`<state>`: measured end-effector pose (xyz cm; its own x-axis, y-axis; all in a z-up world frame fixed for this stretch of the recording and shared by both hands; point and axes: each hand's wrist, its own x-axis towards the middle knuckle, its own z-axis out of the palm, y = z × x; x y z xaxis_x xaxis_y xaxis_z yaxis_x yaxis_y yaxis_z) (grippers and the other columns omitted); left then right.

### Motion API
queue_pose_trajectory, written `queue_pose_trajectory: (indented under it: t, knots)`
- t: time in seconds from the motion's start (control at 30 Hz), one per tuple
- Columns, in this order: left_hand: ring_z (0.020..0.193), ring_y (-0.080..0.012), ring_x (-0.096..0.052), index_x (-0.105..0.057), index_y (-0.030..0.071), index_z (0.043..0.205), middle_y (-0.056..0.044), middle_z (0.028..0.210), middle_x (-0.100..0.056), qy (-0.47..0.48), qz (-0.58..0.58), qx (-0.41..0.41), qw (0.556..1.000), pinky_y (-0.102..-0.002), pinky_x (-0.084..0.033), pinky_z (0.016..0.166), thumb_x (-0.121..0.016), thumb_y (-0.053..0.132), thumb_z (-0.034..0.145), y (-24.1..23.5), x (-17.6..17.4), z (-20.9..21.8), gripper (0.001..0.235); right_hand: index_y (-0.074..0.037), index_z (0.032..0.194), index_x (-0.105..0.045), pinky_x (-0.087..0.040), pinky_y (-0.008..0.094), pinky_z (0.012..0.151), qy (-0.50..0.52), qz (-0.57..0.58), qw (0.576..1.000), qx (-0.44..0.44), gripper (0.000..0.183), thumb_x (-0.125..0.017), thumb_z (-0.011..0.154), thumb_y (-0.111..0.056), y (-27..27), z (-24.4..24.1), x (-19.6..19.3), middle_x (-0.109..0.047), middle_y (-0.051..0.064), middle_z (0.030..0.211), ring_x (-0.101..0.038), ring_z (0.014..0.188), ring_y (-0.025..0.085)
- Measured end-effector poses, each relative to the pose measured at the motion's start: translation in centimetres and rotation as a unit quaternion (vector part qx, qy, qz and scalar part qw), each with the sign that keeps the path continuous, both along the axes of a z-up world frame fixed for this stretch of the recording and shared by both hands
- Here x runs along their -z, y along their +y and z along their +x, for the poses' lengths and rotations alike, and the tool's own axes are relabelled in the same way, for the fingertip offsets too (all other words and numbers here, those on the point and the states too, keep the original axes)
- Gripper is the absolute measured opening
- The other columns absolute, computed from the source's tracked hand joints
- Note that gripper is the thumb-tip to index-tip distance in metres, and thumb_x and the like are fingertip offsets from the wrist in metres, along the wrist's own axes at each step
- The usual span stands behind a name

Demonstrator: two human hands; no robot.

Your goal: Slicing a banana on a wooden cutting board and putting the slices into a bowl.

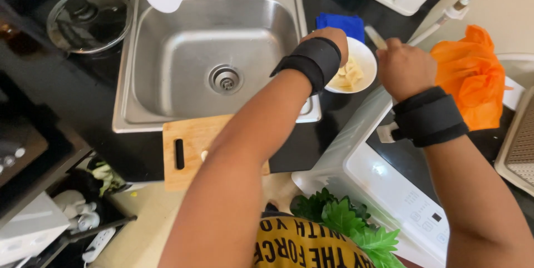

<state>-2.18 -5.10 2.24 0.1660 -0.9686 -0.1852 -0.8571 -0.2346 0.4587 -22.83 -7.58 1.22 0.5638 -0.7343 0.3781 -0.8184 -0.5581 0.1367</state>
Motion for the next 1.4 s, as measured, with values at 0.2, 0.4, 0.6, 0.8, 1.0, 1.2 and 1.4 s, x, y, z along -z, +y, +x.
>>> queue_pose_trajectory:
  t: [0.2, 0.4, 0.6, 0.8, 1.0, 1.2, 1.4]
  knots:
    - [0.094, -0.0379, -0.074, -0.081, 0.004, 0.089, -0.024, 0.094, -0.074, -0.066, -0.044, 0.120, 0.990, -0.045, -0.059, 0.083, -0.072, 0.016, 0.074, 10.2, 1.6, 7.8, 0.022, -0.009, 0.115, -0.066, -0.057, 0.040, 0.059, -0.187, 0.326, 0.919, -0.123, 0.021, -0.053, 0.106, -0.023, 9.6, 3.7, -0.6, -0.072, 0.009, 0.070, -0.074, 0.063, 0.023]
    - [0.088, -0.0392, -0.074, -0.078, 0.001, 0.083, -0.024, 0.089, -0.074, -0.089, 0.127, 0.060, 0.986, -0.047, -0.059, 0.081, -0.091, 0.025, 0.059, 26.6, 6.9, 15.3, 0.036, -0.009, 0.127, -0.064, -0.057, 0.033, 0.056, -0.177, 0.544, 0.808, -0.139, 0.033, -0.056, 0.101, -0.027, 18.2, 8.5, 7.6, -0.072, 0.007, 0.070, -0.071, 0.056, 0.017]
    - [0.088, -0.0420, -0.071, -0.065, -0.005, 0.098, -0.026, 0.090, -0.072, -0.013, -0.008, -0.050, 0.999, -0.049, -0.056, 0.080, -0.095, 0.032, 0.058, 32.6, 13.1, 13.8, 0.062, -0.013, 0.149, -0.052, -0.058, 0.034, 0.063, -0.122, 0.487, 0.842, -0.200, 0.050, -0.055, 0.100, -0.026, 21.8, 9.4, 10.3, -0.074, 0.008, 0.070, -0.072, 0.059, 0.021]
    - [0.095, -0.0394, -0.069, -0.065, -0.002, 0.096, -0.024, 0.095, -0.070, -0.018, -0.055, -0.083, 0.995, -0.046, -0.057, 0.083, -0.092, 0.024, 0.062, 32.6, 13.8, 11.3, 0.050, -0.015, 0.154, -0.045, -0.060, 0.036, 0.062, -0.122, 0.556, 0.809, -0.147, 0.058, -0.056, 0.098, -0.028, 24.7, 10.2, 9.1, -0.074, 0.012, 0.073, -0.075, 0.060, 0.024]
    - [0.095, -0.0414, -0.067, -0.065, 0.002, 0.098, -0.024, 0.101, -0.066, 0.013, -0.101, -0.128, 0.987, -0.047, -0.055, 0.081, -0.095, 0.023, 0.056, 33.4, 14.3, 11.7, 0.056, -0.015, 0.158, -0.035, -0.061, 0.033, 0.064, -0.112, 0.572, 0.795, -0.166, 0.064, -0.056, 0.098, -0.028, 26.9, 11.3, 10.9, -0.076, 0.010, 0.075, -0.078, 0.063, 0.021]
    - [0.093, -0.0405, -0.068, -0.066, 0.005, 0.099, -0.022, 0.102, -0.066, 0.047, -0.103, -0.158, 0.981, -0.047, -0.056, 0.080, -0.093, 0.023, 0.058, 34.6, 13.6, 11.6, 0.052, -0.012, 0.160, -0.030, -0.060, 0.032, 0.065, -0.127, 0.600, 0.768, -0.183, 0.067, -0.055, 0.100, -0.027, 28.4, 12.5, 11.7, -0.075, 0.011, 0.076, -0.078, 0.064, 0.020]
    - [0.090, -0.0405, -0.068, -0.067, 0.008, 0.106, -0.020, 0.100, -0.066, 0.084, -0.154, -0.195, 0.965, -0.047, -0.056, 0.076, -0.089, 0.017, 0.063, 35.3, 14.0, 11.4, 0.049, -0.009, 0.159, -0.032, -0.059, 0.030, 0.066, -0.145, 0.624, 0.741, -0.201, 0.065, -0.056, 0.100, -0.024, 29.6, 13.8, 11.8, -0.073, 0.011, 0.076, -0.077, 0.064, 0.018]
